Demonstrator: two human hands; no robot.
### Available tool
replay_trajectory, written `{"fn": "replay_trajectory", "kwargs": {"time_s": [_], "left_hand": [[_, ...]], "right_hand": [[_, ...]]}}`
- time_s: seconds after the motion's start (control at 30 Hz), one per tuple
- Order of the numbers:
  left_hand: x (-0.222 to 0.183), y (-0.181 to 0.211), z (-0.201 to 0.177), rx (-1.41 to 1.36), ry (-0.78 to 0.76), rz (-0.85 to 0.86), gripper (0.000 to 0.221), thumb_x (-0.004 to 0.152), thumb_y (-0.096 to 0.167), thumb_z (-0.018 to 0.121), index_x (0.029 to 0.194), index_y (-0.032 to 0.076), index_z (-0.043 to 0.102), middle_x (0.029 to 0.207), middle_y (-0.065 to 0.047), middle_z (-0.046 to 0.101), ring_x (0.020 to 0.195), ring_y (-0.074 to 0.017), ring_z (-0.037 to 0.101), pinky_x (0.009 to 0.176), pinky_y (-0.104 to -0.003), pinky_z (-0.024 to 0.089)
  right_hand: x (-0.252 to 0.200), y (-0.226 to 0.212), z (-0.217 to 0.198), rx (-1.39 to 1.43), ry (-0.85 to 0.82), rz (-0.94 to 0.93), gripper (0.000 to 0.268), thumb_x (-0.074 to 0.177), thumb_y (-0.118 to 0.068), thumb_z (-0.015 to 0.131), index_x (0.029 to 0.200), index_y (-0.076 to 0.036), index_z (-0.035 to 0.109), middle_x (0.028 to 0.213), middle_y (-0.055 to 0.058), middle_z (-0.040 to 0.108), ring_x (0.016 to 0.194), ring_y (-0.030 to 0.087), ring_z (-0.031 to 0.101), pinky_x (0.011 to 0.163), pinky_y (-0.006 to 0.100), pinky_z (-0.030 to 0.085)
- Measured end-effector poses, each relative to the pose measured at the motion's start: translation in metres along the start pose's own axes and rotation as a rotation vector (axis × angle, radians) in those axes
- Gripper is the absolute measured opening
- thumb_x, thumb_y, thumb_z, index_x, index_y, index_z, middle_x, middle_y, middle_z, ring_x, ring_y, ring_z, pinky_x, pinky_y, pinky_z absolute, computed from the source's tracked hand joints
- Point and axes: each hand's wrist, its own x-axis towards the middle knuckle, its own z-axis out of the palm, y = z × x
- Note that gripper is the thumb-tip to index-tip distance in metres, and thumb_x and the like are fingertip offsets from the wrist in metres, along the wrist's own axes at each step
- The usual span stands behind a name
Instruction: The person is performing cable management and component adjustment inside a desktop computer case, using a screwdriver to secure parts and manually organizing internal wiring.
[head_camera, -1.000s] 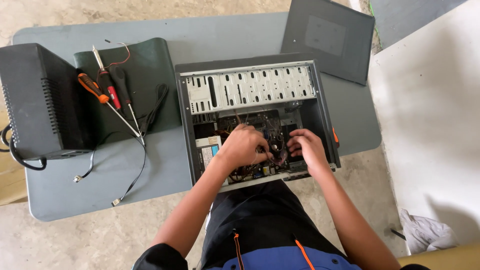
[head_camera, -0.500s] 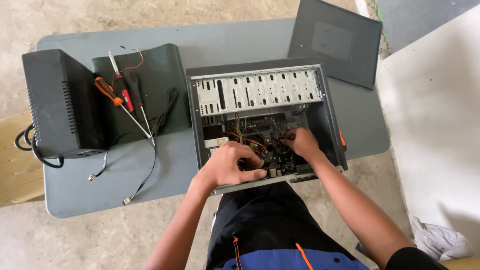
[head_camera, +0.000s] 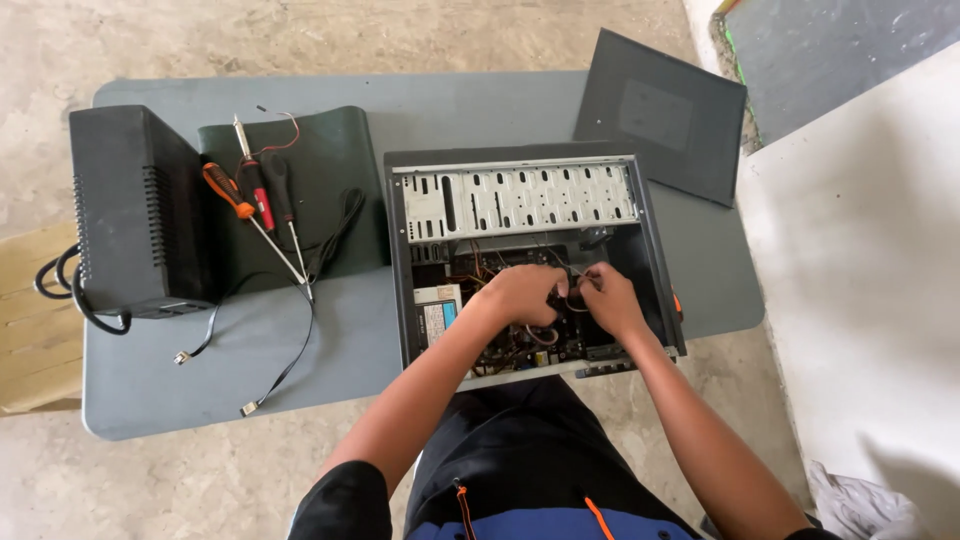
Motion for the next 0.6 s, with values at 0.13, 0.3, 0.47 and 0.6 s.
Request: {"fn": "replay_trajectory", "kwargs": {"time_s": [0.13,0.3,0.47,0.6], "left_hand": [[0.008,0.013,-0.023,-0.302,-0.145,-0.109,0.065,0.098,0.047,0.046,0.143,0.009,0.073,0.142,-0.018,0.074,0.136,-0.0420,0.068,0.116,-0.056,0.051],[0.011,0.015,-0.008,-0.791,-0.031,-0.069,0.057,0.103,0.066,0.065,0.122,0.017,0.085,0.119,-0.011,0.084,0.114,-0.0336,0.076,0.107,-0.050,0.057],[0.008,0.008,-0.005,-0.947,0.002,-0.029,0.050,0.098,0.042,0.084,0.134,0.008,0.078,0.114,-0.013,0.084,0.107,-0.0278,0.078,0.102,-0.045,0.058],[0.015,0.015,0.008,-1.004,-0.073,-0.064,0.050,0.098,0.040,0.084,0.134,0.007,0.078,0.113,-0.009,0.086,0.102,-0.0205,0.080,0.095,-0.035,0.060]], "right_hand": [[-0.038,-0.038,-0.030,0.163,0.102,0.000,0.024,0.106,-0.035,0.063,0.114,-0.015,0.074,0.088,0.006,0.083,0.098,0.030,0.078,0.088,0.044,0.056],[-0.049,-0.025,-0.027,0.455,0.226,-0.229,0.011,0.112,-0.017,0.061,0.112,-0.009,0.069,0.077,0.006,0.075,0.072,0.014,0.061,0.067,0.030,0.045],[-0.047,-0.023,-0.026,0.529,0.227,-0.362,0.010,0.114,-0.014,0.063,0.117,-0.005,0.068,0.076,0.008,0.072,0.073,0.013,0.063,0.072,0.029,0.047],[-0.050,-0.026,-0.027,0.618,0.197,-0.379,0.013,0.115,-0.015,0.064,0.120,-0.003,0.066,0.080,0.009,0.071,0.084,0.013,0.064,0.084,0.030,0.048]]}}
